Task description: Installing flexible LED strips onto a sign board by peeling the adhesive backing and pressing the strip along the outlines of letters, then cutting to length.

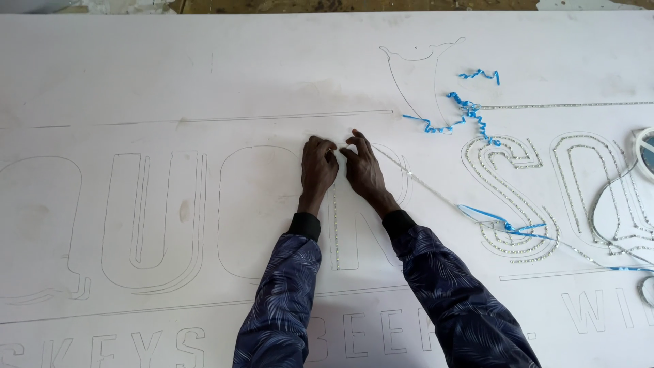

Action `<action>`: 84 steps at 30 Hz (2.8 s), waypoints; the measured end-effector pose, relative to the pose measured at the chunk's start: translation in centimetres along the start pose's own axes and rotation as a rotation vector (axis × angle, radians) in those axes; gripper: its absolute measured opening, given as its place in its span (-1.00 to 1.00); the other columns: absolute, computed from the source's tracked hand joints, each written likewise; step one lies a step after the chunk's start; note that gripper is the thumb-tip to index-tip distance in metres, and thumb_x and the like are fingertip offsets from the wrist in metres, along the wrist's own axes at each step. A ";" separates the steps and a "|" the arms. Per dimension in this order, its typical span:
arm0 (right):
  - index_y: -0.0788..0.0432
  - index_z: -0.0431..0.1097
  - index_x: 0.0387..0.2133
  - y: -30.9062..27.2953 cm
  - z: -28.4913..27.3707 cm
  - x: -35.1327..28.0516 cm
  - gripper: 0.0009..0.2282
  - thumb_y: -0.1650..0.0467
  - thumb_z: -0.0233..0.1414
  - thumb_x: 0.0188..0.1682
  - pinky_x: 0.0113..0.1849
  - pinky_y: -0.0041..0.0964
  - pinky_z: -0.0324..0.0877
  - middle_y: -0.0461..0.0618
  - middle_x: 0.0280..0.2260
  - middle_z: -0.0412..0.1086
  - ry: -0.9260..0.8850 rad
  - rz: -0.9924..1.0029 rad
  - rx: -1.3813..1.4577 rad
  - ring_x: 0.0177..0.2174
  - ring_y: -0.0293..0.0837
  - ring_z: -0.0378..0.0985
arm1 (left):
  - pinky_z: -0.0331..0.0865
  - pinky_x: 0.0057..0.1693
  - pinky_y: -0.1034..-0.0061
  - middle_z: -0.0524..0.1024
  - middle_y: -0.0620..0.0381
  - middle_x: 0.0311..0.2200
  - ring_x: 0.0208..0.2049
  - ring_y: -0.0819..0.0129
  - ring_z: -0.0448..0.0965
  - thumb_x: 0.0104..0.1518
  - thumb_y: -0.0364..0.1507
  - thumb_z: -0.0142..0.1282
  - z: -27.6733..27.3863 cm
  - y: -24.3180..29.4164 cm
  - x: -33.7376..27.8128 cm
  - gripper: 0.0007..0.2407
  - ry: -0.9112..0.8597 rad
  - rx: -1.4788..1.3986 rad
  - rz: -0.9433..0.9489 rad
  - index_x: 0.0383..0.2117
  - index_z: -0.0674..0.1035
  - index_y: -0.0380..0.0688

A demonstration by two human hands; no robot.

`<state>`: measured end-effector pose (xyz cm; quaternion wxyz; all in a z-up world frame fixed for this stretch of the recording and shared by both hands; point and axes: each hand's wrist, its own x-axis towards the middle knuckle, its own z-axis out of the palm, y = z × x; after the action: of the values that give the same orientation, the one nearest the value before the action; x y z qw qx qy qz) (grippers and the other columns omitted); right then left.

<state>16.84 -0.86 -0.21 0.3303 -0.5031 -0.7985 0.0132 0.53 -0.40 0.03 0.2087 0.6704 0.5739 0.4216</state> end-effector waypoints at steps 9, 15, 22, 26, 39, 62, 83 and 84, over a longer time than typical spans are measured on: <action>-0.04 0.65 0.03 0.9 0.4 -0.6 -0.67 0.54 0.19 0.02 -0.01 -0.05 0.55 -0.12 0.08 0.37 0.072 0.070 -0.205 0.29 0.10 0.43 | 0.51 0.07 0.22 0.46 0.05 -0.15 -0.10 0.05 0.58 0.23 -0.65 0.15 1.9 -1.6 0.4 -0.89 -0.026 0.184 0.104 -0.24 0.62 -0.14; -0.16 0.58 0.05 0.7 0.0 -0.1 -0.66 0.52 0.20 0.06 -0.06 -0.12 0.39 -0.21 0.05 0.37 0.134 0.302 -0.256 0.18 0.00 0.42 | 0.51 0.09 0.23 0.44 0.04 -0.11 -0.06 0.05 0.57 0.25 -0.67 0.13 1.1 -0.8 -0.1 -0.88 -0.001 0.178 0.144 -0.21 0.61 -0.17; -0.17 0.56 -0.16 2.6 1.6 -0.6 -0.83 0.44 0.20 0.08 -0.02 -0.10 0.37 -0.24 -0.07 0.38 0.177 0.410 -0.210 0.13 -0.03 0.46 | 0.45 0.39 0.16 0.53 0.03 0.19 0.31 0.03 0.54 0.36 -0.58 0.05 -0.9 3.0 -0.7 -0.52 -0.268 0.269 0.384 0.44 0.50 0.02; -0.16 0.54 -0.22 3.2 2.2 -1.1 -0.79 0.50 0.18 0.03 -0.06 -0.07 0.37 -0.24 -0.19 0.35 0.206 0.413 -0.182 0.05 -0.03 0.50 | 0.35 0.50 0.14 0.56 -0.09 0.23 0.35 -0.02 0.51 0.43 -0.57 -0.08 -1.7 4.1 -0.7 -0.50 -0.341 0.181 0.249 0.54 0.34 -0.11; -0.04 0.55 -0.35 3.1 2.2 -1.0 -0.79 0.60 0.15 0.02 -0.02 -0.04 0.43 -0.11 -0.24 0.38 0.287 0.376 -0.014 0.03 0.12 0.55 | 0.45 0.39 0.12 0.68 -0.05 0.04 0.23 0.05 0.63 0.44 -0.54 0.02 -0.4 1.8 -0.6 -0.59 -0.305 0.268 0.276 0.42 0.50 -0.11; -0.19 0.57 -0.19 6.9 -2.8 -2.9 -0.92 0.38 0.20 0.18 0.02 0.01 0.28 -0.21 -0.15 0.37 0.165 0.485 -0.254 0.08 0.00 0.44 | 0.50 0.20 -0.01 0.52 0.07 0.01 0.17 -0.05 0.59 0.45 -0.46 0.08 0.3 6.2 -0.3 -0.66 -0.258 0.442 0.276 0.32 0.65 0.10; -0.19 0.57 -0.10 7.5 -2.6 -3.8 -0.61 0.39 0.43 -0.21 0.17 0.14 0.20 -0.18 -0.09 0.39 0.137 0.501 -0.103 0.18 0.04 0.35 | 0.22 0.54 -0.13 0.46 -0.09 0.25 0.44 -0.12 0.40 0.53 -0.07 0.03 4.1 9.0 -2.7 -0.58 -0.150 0.455 0.241 0.32 0.64 -0.01; -0.20 0.57 -0.09 7.7 -2.3 -4.5 -0.70 0.41 0.35 -0.06 0.16 0.09 0.20 -0.19 -0.09 0.40 0.159 0.543 -0.089 0.19 0.00 0.36 | 0.20 0.55 -0.11 0.47 -0.06 0.25 0.44 -0.07 0.42 0.55 -0.04 -0.01 4.2 8.9 -3.0 -0.56 -0.178 0.463 0.234 0.33 0.62 0.01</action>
<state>25.42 -1.42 -3.41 0.3540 -0.7120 -0.6058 0.0268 9.20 -4.67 3.46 0.0492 0.7963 0.5530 0.2400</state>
